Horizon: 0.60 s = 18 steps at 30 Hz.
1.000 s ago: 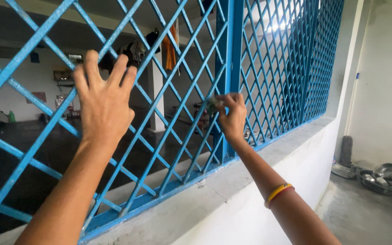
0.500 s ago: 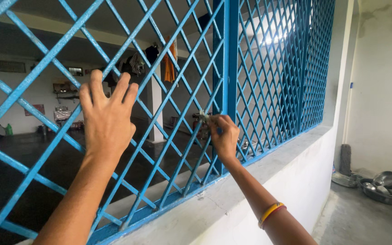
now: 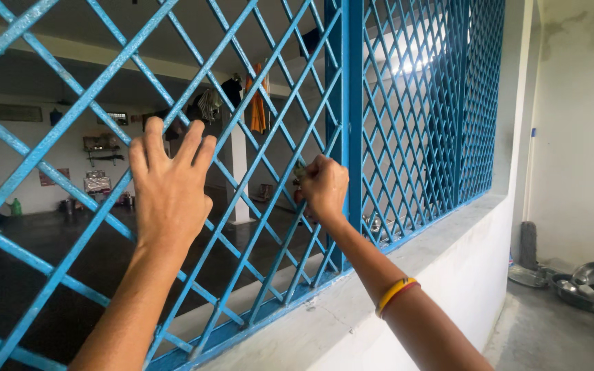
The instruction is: The person scrubs a blue metal window grille with a cloth, repeatedly dipping it into a bucket of water and wringing it out. They wipe the grille and the adjacent white wall, moving along the length of the window.
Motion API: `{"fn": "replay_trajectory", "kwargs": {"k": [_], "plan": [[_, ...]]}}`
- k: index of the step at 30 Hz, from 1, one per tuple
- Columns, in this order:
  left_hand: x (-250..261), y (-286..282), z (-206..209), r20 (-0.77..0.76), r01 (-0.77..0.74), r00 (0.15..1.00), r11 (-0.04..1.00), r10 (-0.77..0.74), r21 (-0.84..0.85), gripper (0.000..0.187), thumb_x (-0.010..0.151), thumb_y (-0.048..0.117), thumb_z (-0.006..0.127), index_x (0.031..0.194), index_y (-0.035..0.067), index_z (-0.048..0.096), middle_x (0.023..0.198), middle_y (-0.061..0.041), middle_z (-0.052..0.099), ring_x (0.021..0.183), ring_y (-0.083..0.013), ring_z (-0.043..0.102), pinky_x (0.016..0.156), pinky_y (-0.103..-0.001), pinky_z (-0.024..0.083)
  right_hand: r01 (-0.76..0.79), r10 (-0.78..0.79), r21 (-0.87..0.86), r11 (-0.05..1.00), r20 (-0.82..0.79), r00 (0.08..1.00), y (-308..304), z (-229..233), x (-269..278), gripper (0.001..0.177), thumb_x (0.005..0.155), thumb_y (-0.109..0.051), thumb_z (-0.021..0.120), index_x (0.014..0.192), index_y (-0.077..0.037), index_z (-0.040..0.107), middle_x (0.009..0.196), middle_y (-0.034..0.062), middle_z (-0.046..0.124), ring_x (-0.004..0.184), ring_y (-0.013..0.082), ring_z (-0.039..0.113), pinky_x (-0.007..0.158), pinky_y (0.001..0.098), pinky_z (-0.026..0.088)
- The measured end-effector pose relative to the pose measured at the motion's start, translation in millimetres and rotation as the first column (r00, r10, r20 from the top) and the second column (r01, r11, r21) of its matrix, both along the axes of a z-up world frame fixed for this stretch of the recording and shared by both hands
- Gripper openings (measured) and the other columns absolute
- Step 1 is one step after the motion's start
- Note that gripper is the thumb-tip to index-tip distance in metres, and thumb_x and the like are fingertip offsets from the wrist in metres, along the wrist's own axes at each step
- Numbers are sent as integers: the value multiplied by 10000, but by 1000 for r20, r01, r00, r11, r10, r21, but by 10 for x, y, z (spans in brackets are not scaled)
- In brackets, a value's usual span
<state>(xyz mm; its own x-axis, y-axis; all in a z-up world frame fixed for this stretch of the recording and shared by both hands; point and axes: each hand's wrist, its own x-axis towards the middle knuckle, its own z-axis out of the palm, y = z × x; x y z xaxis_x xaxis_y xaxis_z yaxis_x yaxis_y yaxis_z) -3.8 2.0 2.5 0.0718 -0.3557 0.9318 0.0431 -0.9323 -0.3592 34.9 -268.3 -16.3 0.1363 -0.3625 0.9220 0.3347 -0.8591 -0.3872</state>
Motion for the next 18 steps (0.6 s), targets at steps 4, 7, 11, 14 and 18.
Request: {"fn": "replay_trajectory", "kwargs": {"k": [4, 7, 11, 14, 18], "plan": [[22, -1, -12, -9, 48, 999, 999, -48, -9, 920, 595, 433, 837, 1463, 280, 573, 1561, 56, 460, 1381, -382, 336, 1104, -499, 317, -13, 41, -163, 987, 174, 984, 6, 138, 95, 47, 769, 3, 754, 775, -9, 709, 830, 122, 760, 702, 206, 750, 644, 332, 595], [34, 11, -16, -6, 36, 999, 999, -36, -5, 926, 593, 453, 842, 1464, 288, 575, 1563, 61, 459, 1385, -380, 332, 1108, -499, 311, 34, 4, -156, 987, 237, 972, 79, 31, 92, 89, 792, 16, 773, 775, 30, 687, 819, 157, 742, 700, 228, 740, 651, 343, 591], [41, 15, -6, -3, 16, 1000, 1000, -16, -7, 971, 568, 500, 846, 1475, 292, 567, 1571, 51, 451, 1388, -379, 319, 1100, -508, 309, -209, 216, 60, 976, -159, 963, -65, -37, -304, 68, 820, -2, 730, 864, -48, 708, 845, 108, 767, 695, 170, 771, 638, 285, 646], [69, 3, -6, -18, 14, 1000, 1000, -14, -4, 985, 563, 533, 846, 1474, 294, 557, 1568, 43, 443, 1383, -394, 310, 1096, -523, 305, -323, 327, 52, 945, -191, 926, -14, -177, -442, 125, 792, -35, 771, 902, -59, 716, 847, 93, 773, 697, 154, 786, 645, 270, 652], [80, -2, -22, -16, -13, 1000, 1000, 13, 6, 946, 609, 505, 837, 1487, 304, 552, 1583, 45, 438, 1403, -394, 299, 1109, -509, 301, -168, 162, -133, 977, -55, 985, 209, -228, -140, 147, 788, -29, 779, 934, -45, 777, 872, 109, 777, 690, 175, 766, 634, 293, 616]]}}
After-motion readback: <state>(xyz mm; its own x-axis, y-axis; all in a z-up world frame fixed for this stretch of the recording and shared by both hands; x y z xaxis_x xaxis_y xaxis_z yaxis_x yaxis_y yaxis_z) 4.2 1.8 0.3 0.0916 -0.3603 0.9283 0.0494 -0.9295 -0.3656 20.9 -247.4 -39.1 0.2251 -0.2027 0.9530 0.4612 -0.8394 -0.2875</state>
